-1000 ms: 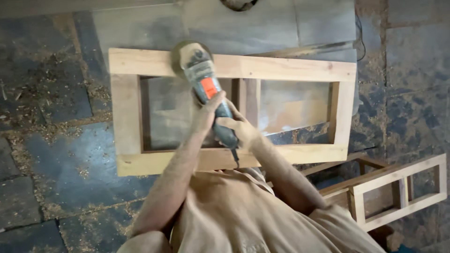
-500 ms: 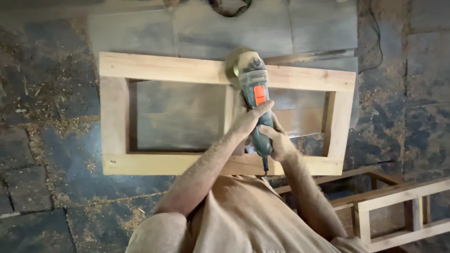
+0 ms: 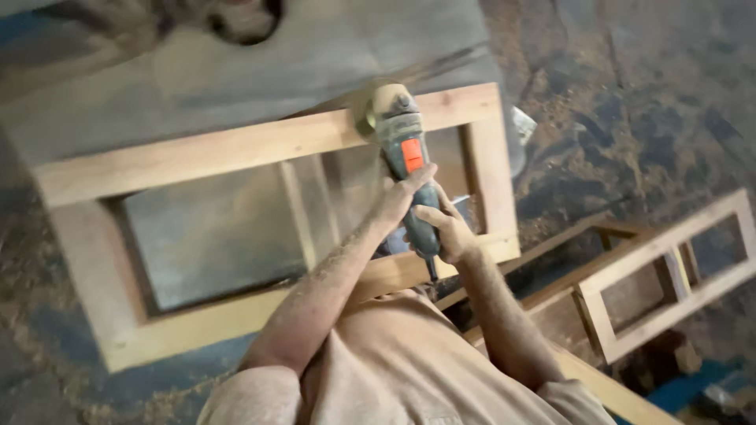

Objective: The person uses an angle grinder with a sanding disc to smooth the surfaces of a wooden frame. They repeatedly move the tool along the frame's edges and corners, then flip the frame to sand the opposite side.

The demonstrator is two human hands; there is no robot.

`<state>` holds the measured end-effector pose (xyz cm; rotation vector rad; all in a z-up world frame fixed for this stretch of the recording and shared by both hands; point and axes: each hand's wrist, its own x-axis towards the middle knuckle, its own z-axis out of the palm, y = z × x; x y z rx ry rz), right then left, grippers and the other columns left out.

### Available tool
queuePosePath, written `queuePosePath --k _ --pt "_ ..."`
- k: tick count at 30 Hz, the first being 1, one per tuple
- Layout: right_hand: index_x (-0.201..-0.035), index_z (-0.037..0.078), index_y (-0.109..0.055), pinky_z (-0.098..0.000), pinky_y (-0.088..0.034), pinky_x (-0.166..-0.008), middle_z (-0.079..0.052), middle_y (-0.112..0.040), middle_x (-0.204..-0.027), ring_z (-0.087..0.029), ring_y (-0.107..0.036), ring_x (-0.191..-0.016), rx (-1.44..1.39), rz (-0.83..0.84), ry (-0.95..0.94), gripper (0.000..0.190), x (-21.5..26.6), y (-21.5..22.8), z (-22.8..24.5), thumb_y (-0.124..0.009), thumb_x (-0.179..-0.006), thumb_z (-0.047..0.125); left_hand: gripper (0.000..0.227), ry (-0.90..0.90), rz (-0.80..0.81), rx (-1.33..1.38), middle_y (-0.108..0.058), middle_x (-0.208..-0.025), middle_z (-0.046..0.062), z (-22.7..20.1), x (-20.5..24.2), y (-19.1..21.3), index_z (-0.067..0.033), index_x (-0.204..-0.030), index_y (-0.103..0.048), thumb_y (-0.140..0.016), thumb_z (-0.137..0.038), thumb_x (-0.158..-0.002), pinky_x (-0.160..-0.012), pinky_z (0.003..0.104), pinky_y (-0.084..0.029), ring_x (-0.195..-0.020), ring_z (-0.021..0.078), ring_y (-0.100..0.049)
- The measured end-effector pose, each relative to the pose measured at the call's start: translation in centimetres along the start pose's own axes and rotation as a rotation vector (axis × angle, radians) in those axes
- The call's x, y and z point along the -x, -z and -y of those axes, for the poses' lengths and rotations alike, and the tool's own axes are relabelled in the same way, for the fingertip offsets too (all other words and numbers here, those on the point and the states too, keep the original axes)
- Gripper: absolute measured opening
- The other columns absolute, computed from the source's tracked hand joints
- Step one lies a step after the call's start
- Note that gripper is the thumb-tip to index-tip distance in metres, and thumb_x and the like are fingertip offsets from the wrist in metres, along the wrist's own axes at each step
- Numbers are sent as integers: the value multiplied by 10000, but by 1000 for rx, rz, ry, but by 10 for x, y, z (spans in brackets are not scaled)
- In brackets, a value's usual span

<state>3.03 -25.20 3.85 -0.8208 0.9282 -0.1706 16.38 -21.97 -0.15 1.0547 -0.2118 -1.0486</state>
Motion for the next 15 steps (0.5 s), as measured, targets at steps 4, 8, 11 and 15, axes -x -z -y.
queuePosePath --k 4,8,11,15 --pt "-1588 241 -325 -377 -567 -525 -156 -678 -1001 -262 -693 -682 -29 -57 31 771 2 31 8 -642 -887 198 674 -20 62 -45 -616 -1046 62 17 -16 -29 -36 -1322 -441 -848 -182 -805 -726 297 -589 -850 146 -641" --pt "-1550 158 -370 -403 -612 -577 -182 -688 -997 -283 -709 -694 -35 -91 87 728 2 63 14 -648 -882 231 644 -64 121 -74 -618 -1047 88 32 -32 -55 -1 -1297 -486 -863 -194 -811 -724 309 -589 -841 167 -642" --pt "-1478 38 -411 -431 -615 -590 -187 -658 -1004 -303 -708 -725 -95 -117 100 652 0 86 22 -668 -910 228 692 -126 131 -188 -625 -1094 103 45 -38 -80 3 -1322 -496 -878 -230 -795 -762 313 -588 -890 180 -647" --pt "-1423 210 -408 -425 -594 -553 -146 -655 -975 -283 -689 -682 -130 -231 116 632 4 120 25 -627 -835 290 901 54 201 -159 -619 -1110 124 62 -54 -121 -79 -1372 -347 -871 -288 -668 -776 374 -608 -903 233 -675"
